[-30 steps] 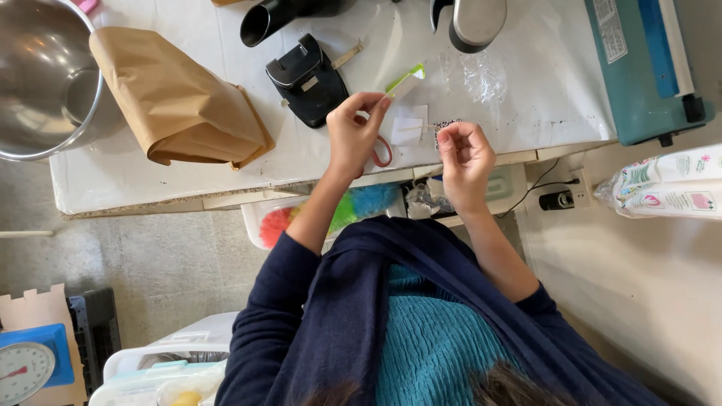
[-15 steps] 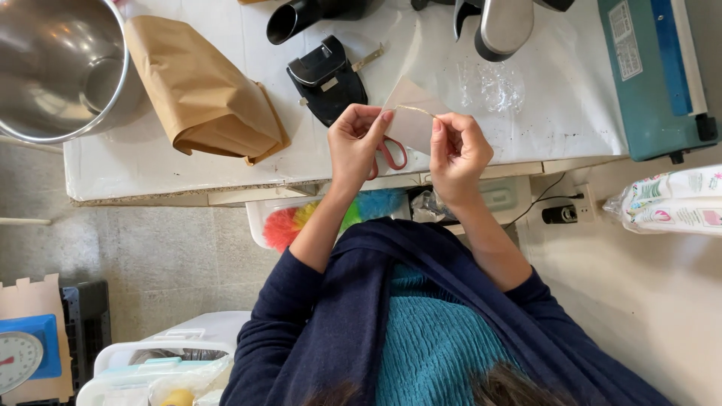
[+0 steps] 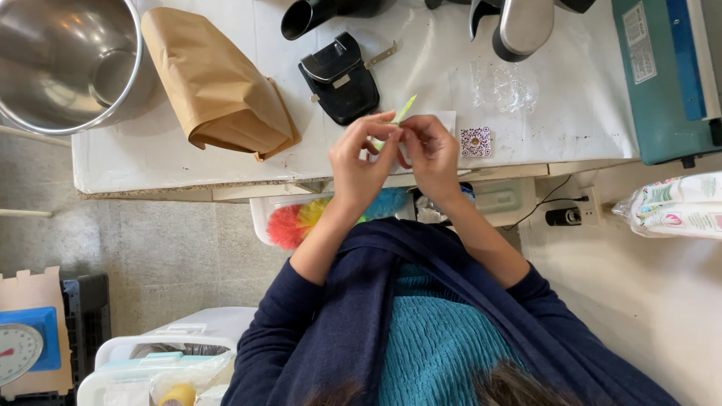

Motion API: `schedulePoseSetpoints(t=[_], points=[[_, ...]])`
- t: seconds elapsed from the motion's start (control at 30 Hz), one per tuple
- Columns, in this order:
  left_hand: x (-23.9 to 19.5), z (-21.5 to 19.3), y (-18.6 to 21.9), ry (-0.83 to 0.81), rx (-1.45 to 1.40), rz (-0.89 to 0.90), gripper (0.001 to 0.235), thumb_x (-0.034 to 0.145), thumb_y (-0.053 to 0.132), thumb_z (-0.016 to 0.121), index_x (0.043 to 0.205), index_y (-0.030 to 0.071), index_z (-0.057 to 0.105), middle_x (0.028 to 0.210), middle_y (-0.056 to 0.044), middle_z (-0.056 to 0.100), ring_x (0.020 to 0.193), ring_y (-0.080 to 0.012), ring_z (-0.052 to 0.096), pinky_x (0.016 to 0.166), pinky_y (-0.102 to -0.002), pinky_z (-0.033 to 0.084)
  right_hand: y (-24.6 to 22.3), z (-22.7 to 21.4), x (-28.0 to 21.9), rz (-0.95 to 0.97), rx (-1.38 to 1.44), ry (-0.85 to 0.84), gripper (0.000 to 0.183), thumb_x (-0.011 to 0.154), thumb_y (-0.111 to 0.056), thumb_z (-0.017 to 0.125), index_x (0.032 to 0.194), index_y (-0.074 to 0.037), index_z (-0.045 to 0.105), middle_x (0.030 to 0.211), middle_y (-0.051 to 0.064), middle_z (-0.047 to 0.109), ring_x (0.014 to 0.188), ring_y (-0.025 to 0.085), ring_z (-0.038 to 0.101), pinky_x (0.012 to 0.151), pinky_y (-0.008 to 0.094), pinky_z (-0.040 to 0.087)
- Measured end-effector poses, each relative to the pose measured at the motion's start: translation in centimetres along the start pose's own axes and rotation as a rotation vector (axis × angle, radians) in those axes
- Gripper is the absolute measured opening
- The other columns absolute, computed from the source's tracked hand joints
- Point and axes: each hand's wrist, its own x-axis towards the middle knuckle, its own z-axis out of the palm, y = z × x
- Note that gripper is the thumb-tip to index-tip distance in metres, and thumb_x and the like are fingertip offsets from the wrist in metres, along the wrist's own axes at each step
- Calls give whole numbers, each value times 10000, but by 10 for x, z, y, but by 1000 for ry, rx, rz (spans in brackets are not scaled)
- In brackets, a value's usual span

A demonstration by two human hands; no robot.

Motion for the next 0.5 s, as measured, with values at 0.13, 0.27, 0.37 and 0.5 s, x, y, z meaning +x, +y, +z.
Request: schedulePoseSetpoints(t=[0.13,0.27,0.37,0.5], points=[[-10,-13,-2,-48,200,275,204,824,145,904,974,103,773,1092,-62,778,841,-216,712,661,-287,588,-2,18,-3,85,266,-78,341,1042,-315,653,1125,16,655,874,119,691,843,109,621,677,319,560],[-26,-14,-35,-59,228,235,166,918,184,817,1061,108,781,1101,-57,771,882,-231,709,714,-312,584,61,14,-22,130,209,-112,481,1012,-456,646,1157,2,661,913,129,691,928,136,612,753,343,560],[-35,-10,-75,-30,285,202,98,924,81,779,1012,119,796,1008,-16,780,831,-211,711,703,-287,582,78,11,-23,301,42,-138,119,1055,-55,575,1059,-13,687,824,70,692,679,108,650,579,255,577],[-40,1,-110,-48,176,19,203,895,65,790,1064,159,726,855,4,746,712,-179,686,585,-303,551,95,-2,-14,180,-344,-186,107,916,60,666,979,2,729,787,165,729,722,223,712,598,373,564]])
